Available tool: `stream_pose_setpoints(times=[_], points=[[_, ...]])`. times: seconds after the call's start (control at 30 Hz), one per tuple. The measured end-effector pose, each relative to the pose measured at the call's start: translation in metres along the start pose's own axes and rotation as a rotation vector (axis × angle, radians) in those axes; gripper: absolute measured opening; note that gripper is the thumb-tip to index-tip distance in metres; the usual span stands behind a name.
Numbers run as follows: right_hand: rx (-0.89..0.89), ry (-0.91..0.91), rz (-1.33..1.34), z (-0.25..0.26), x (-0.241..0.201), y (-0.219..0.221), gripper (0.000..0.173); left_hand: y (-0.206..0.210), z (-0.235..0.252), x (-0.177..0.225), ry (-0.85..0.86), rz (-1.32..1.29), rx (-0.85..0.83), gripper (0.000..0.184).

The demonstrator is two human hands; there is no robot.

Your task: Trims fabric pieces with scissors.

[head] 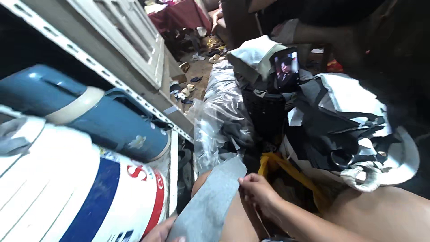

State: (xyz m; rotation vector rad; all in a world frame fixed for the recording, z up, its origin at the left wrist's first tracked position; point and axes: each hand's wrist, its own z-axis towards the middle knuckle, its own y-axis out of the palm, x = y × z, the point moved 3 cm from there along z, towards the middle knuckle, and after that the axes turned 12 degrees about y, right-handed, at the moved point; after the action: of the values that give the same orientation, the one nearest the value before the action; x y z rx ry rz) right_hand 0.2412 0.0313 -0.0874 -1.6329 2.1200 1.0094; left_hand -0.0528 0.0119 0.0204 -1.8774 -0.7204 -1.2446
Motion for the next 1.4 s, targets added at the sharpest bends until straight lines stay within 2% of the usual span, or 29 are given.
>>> stream_pose_setpoints(times=[0.1, 0.17, 0.2, 0.27, 0.37, 0.43, 0.5, 0.57, 0.63, 0.73, 0.8, 0.97, 1.1, 1.17, 1.23, 1.33, 1.4], points=[[0.096, -0.587, -0.335, -0.014, -0.011, 0.003, 0.023, 0.004, 0.0, 0.024, 0.061, -0.055, 0.024, 0.035], [-0.032, -0.88, -0.546, -0.028, -0.024, 0.02, 0.025, 0.006, 0.002, 0.029, 0.071, -0.077, 0.05, 0.044], [-0.126, -0.941, -0.675, -0.034, -0.029, 0.031, 0.025, 0.005, 0.003, 0.027, 0.092, -0.102, 0.053, 0.051], [-0.303, -0.894, -0.954, -0.039, -0.034, 0.051, 0.029, 0.004, 0.003, 0.026, 0.16, -0.16, 0.051, 0.06], [-0.359, -0.825, -1.111, -0.039, -0.037, 0.067, 0.034, 0.006, 0.0, 0.038, 0.301, -0.235, 0.095, 0.063], [-0.396, -0.806, -1.007, -0.042, -0.041, 0.07, 0.037, 0.01, 0.002, 0.049, 0.333, -0.254, 0.227, 0.076], [-0.502, -0.866, -0.799, -0.045, -0.039, 0.072, 0.042, 0.017, 0.01, 0.061, 0.31, -0.26, 0.387, 0.083], [-0.63, -0.899, -0.675, -0.052, -0.037, 0.075, 0.059, 0.023, 0.023, 0.074, 0.246, -0.238, 0.485, 0.081], [-0.663, -0.944, -0.661, -0.057, -0.035, 0.077, 0.08, 0.03, 0.034, 0.083, 0.218, -0.254, 0.548, 0.072], [-0.56, -1.089, -0.674, -0.064, -0.035, 0.076, 0.094, 0.043, 0.046, 0.092, 0.22, -0.426, 0.667, 0.06], [-0.427, -1.243, -0.723, -0.072, -0.038, 0.074, 0.087, 0.052, 0.054, 0.097, 0.239, -0.514, 0.754, 0.054], [-0.061, -1.512, -0.739, -0.09, -0.052, 0.065, 0.057, 0.064, 0.071, 0.112, 0.281, -0.592, 0.737, 0.051], [0.173, -1.644, -0.83, -0.103, -0.065, 0.062, 0.059, 0.072, 0.086, 0.128, 0.305, -0.657, 0.738, 0.05], [0.275, -1.663, -0.882, -0.109, -0.075, 0.061, 0.055, 0.077, 0.095, 0.136, 0.312, -0.679, 0.751, 0.05], [0.3, -1.656, -0.867, -0.114, -0.087, 0.056, 0.044, 0.083, 0.106, 0.144, 0.326, -0.695, 0.776, 0.047], [0.269, -1.582, -0.767, -0.117, -0.111, 0.043, 0.039, 0.093, 0.119, 0.156, 0.35, -0.714, 0.77, 0.042], [0.2, -1.452, -0.649, -0.118, -0.129, 0.031, 0.033, 0.098, 0.125, 0.163, 0.372, -0.758, 0.765, 0.038]])
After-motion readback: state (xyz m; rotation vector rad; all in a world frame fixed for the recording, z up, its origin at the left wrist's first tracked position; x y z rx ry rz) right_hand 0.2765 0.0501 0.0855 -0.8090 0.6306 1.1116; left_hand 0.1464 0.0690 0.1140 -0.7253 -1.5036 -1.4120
